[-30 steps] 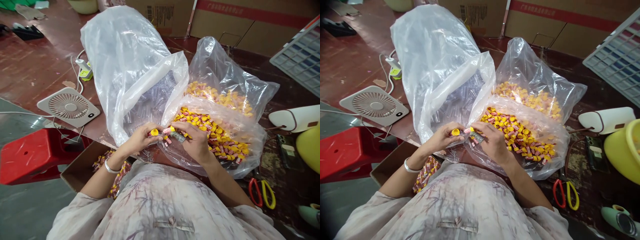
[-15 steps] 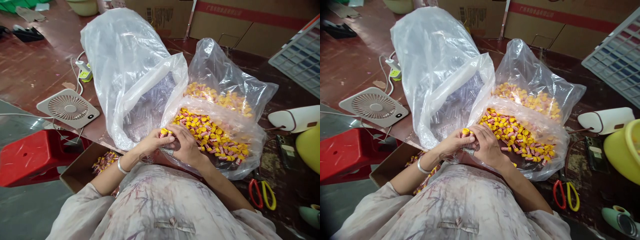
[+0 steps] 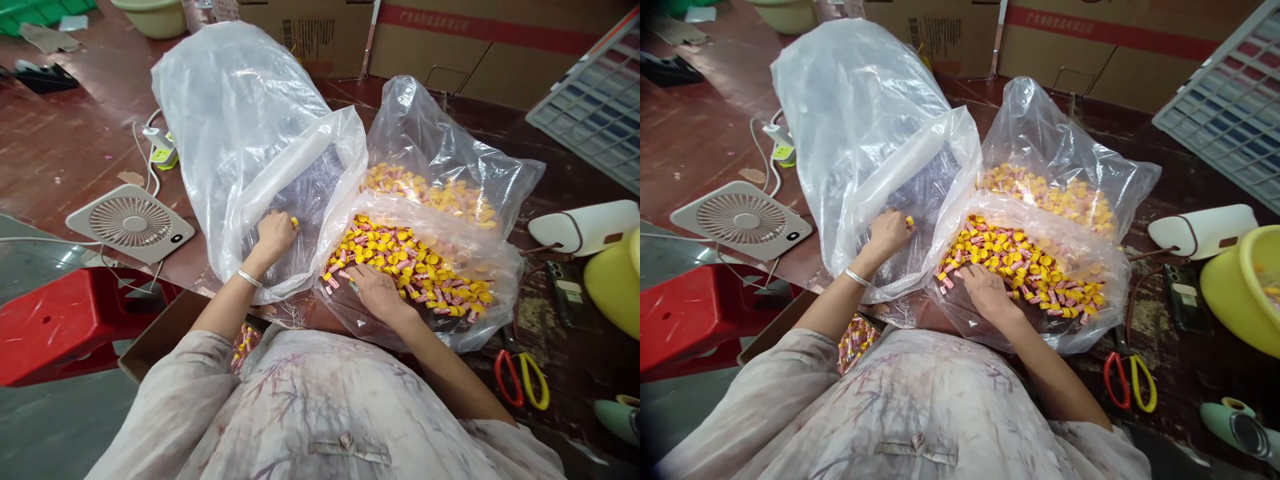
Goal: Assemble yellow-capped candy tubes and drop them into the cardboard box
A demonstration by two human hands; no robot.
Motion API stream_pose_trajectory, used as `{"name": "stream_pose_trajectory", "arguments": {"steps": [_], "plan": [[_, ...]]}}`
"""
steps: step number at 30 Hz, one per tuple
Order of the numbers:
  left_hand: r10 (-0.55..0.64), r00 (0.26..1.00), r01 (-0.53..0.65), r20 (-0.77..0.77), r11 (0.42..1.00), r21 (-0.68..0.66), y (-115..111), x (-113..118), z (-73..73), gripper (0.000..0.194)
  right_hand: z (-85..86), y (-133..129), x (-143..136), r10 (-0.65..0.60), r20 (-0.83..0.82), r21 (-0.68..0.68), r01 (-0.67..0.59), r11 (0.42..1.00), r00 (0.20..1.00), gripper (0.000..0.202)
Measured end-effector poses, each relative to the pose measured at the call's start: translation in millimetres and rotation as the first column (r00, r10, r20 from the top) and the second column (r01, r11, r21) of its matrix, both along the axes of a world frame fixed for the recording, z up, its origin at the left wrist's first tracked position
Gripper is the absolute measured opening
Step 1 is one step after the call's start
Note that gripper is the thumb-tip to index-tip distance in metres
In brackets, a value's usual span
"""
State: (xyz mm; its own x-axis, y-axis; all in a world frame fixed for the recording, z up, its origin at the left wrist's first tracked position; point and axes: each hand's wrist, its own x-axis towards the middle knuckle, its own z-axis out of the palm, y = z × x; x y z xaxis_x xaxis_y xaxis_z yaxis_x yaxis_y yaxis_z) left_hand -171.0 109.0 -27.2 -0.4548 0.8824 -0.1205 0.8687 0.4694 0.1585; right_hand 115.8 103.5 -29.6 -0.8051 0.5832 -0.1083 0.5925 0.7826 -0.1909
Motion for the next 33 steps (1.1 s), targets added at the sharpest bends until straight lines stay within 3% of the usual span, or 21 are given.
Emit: {"name": "stream_pose_trajectory", "arguments": {"steps": [2,4,7,9,12,17,22,25,29,31,33], "plan": [[0.003,1.000,-0.003,-0.007,1.000,0.009,-6.5,3.7,-2.6,0.035,0.0,0.2,1.6,-0.010,-0.073,-0.049,0.006,0.999,0.997,0.040],[-0.017,1.000,0.017,0.007,1.000,0.010,-17.6,3.9,-0.7,0.027,2.3,4.3,5.5,-0.048,-0.266,-0.128,0.014,0.992,0.963,0.038],[-0.080,0.980,0.068,0.182,0.995,0.071,-42.2,3.3,10.6,0.017,12.9,10.9,7.9,-0.203,-0.610,-0.261,0.049,0.964,0.766,0.032],[-0.169,0.879,0.100,0.446,0.979,0.175,-61.8,7.1,22.2,0.016,25.0,12.4,4.1,-0.276,-0.730,-0.306,0.062,0.950,0.625,0.030],[-0.314,0.576,0.110,0.755,0.945,0.309,-88.0,22.2,40.6,0.023,44.2,10.2,-7.8,-0.241,-0.801,-0.263,0.039,0.964,0.548,0.023],[-0.305,0.157,0.059,0.939,0.952,0.299,-105.4,53.5,52.4,0.024,59.4,3.0,-23.4,-0.072,-0.802,-0.125,-0.049,0.991,0.593,0.025],[-0.219,-0.095,-0.090,0.971,0.973,0.211,-103.2,68.3,35.5,0.030,58.4,-2.0,-23.7,0.139,-0.699,-0.035,-0.227,0.973,0.702,0.044],[-0.146,-0.234,-0.217,0.961,0.972,0.095,-99.5,77.9,26.2,0.035,48.2,-7.0,-26.4,0.183,-0.655,0.071,-0.181,0.981,0.734,0.058],[-0.115,-0.306,-0.264,0.945,0.964,0.032,-91.9,93.3,22.0,0.040,32.0,-14.3,-33.5,0.154,-0.681,0.150,-0.070,0.986,0.716,0.057],[-0.114,-0.315,-0.248,0.942,0.968,0.035,-87.2,97.9,22.2,0.042,29.4,-15.2,-35.4,0.172,-0.671,0.164,-0.082,0.983,0.721,0.057],[-0.129,-0.222,-0.238,0.967,0.968,0.074,-81.8,95.2,23.8,0.041,30.6,-12.3,-34.0,0.197,-0.628,0.147,-0.134,0.980,0.753,0.060]]}}
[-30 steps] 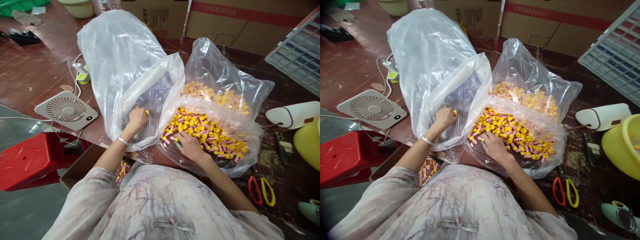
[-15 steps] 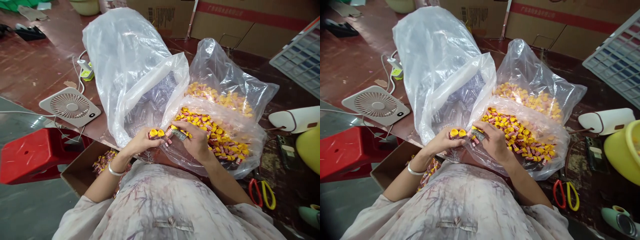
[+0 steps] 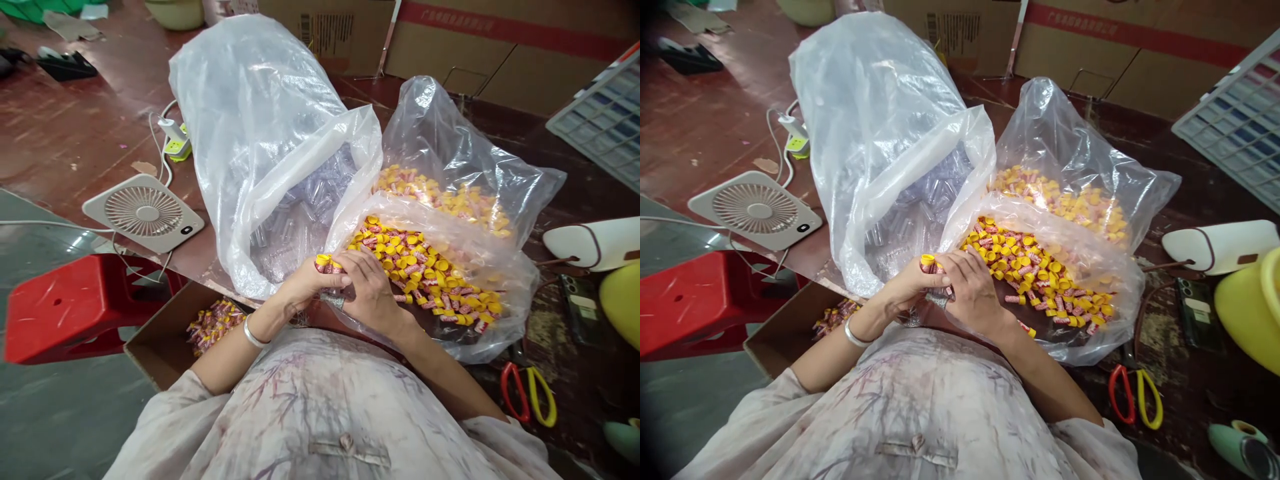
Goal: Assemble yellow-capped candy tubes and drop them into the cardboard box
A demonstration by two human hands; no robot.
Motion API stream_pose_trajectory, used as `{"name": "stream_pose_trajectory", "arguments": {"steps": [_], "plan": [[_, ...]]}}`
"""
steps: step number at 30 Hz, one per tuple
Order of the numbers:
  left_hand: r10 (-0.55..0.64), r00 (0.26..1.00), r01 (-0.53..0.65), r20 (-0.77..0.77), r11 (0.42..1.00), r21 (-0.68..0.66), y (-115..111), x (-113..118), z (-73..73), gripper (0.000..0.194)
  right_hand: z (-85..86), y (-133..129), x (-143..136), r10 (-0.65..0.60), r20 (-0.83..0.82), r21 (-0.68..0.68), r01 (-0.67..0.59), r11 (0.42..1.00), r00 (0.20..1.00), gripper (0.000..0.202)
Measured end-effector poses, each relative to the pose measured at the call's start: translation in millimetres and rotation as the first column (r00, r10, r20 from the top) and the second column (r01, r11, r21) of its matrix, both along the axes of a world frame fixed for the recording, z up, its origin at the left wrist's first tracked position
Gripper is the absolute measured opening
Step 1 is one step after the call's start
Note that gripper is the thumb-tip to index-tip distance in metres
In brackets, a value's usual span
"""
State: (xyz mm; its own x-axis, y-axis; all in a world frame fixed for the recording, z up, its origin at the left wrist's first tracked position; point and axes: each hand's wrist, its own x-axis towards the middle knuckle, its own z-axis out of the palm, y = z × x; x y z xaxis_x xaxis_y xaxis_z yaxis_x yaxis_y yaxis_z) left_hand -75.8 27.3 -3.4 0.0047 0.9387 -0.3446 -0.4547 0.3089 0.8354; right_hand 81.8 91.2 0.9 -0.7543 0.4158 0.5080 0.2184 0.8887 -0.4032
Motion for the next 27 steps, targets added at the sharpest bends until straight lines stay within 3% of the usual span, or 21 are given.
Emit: {"name": "stream_pose_trajectory", "arguments": {"steps": [2,3,5,7,8,10,12,14,16,18,20,21,23,25,27], "plan": [[0.046,0.949,-0.038,-0.310,0.999,0.034,7.0,-13.6,2.7,0.034,2.0,6.4,5.5,0.029,0.079,-0.049,-0.025,0.998,0.996,0.068],[0.088,0.844,-0.072,-0.529,0.996,0.051,11.5,-24.7,3.8,0.030,2.3,10.1,9.5,0.018,0.105,-0.079,-0.010,0.997,0.994,0.071],[0.137,0.447,-0.153,-0.884,0.985,0.075,22.9,-51.9,3.8,0.021,0.4,16.0,18.0,-0.059,0.163,-0.135,0.082,0.987,0.985,0.067],[0.055,0.058,-0.205,-0.997,0.978,0.042,36.6,-78.9,-0.7,0.019,-4.9,17.2,23.5,-0.116,0.297,-0.186,0.177,0.967,0.948,0.053],[-0.016,-0.061,-0.215,-0.998,0.977,-0.002,43.6,-89.5,-4.6,0.021,-8.3,15.8,24.0,-0.115,0.386,-0.204,0.207,0.957,0.915,0.048],[-0.148,-0.180,-0.206,-0.972,0.972,-0.109,56.1,-102.5,-13.9,0.026,-15.9,9.8,19.8,-0.071,0.542,-0.209,0.216,0.954,0.838,0.045],[-0.215,-0.220,-0.188,-0.951,0.967,-0.175,64.4,-105.7,-22.6,0.030,-23.4,2.6,11.2,-0.040,0.610,-0.176,0.185,0.967,0.791,0.049],[-0.208,-0.204,-0.171,-0.957,0.970,-0.174,66.8,-104.6,-28.3,0.030,-30.3,-2.6,3.0,-0.033,0.627,-0.140,0.154,0.978,0.778,0.055],[-0.140,-0.072,-0.135,-0.988,0.982,-0.129,62.7,-104.0,-30.5,0.025,-36.5,-4.3,-0.3,-0.031,0.621,-0.138,0.148,0.979,0.783,0.055],[-0.012,0.247,-0.080,-0.969,0.996,-0.033,52.6,-104.4,-29.9,0.023,-41.6,-2.7,2.0,-0.033,0.574,-0.187,0.170,0.967,0.818,0.046],[0.143,0.610,-0.083,-0.779,0.990,0.117,37.7,-102.2,-26.9,0.030,-44.4,1.3,7.1,-0.040,0.423,-0.328,0.194,0.925,0.905,0.028],[0.216,0.728,-0.119,-0.651,0.974,0.190,29.4,-98.6,-24.3,0.035,-44.3,3.7,9.3,-0.072,0.299,-0.436,0.203,0.877,0.952,0.018],[0.330,0.813,-0.201,-0.480,0.932,0.301,12.6,-85.1,-16.8,0.042,-40.6,8.6,11.0,-0.213,0.015,-0.673,0.168,0.721,0.977,0.013],[0.399,0.789,-0.213,-0.467,0.891,0.401,-2.3,-64.8,-6.7,0.042,-32.4,12.4,8.1,-0.369,-0.178,-0.838,0.057,0.543,0.912,0.028],[0.439,0.739,-0.165,-0.512,0.854,0.494,-13.9,-42.9,3.8,0.038,-22.2,14.0,2.5,-0.424,-0.255,-0.913,-0.072,0.402,0.869,0.035]]}}
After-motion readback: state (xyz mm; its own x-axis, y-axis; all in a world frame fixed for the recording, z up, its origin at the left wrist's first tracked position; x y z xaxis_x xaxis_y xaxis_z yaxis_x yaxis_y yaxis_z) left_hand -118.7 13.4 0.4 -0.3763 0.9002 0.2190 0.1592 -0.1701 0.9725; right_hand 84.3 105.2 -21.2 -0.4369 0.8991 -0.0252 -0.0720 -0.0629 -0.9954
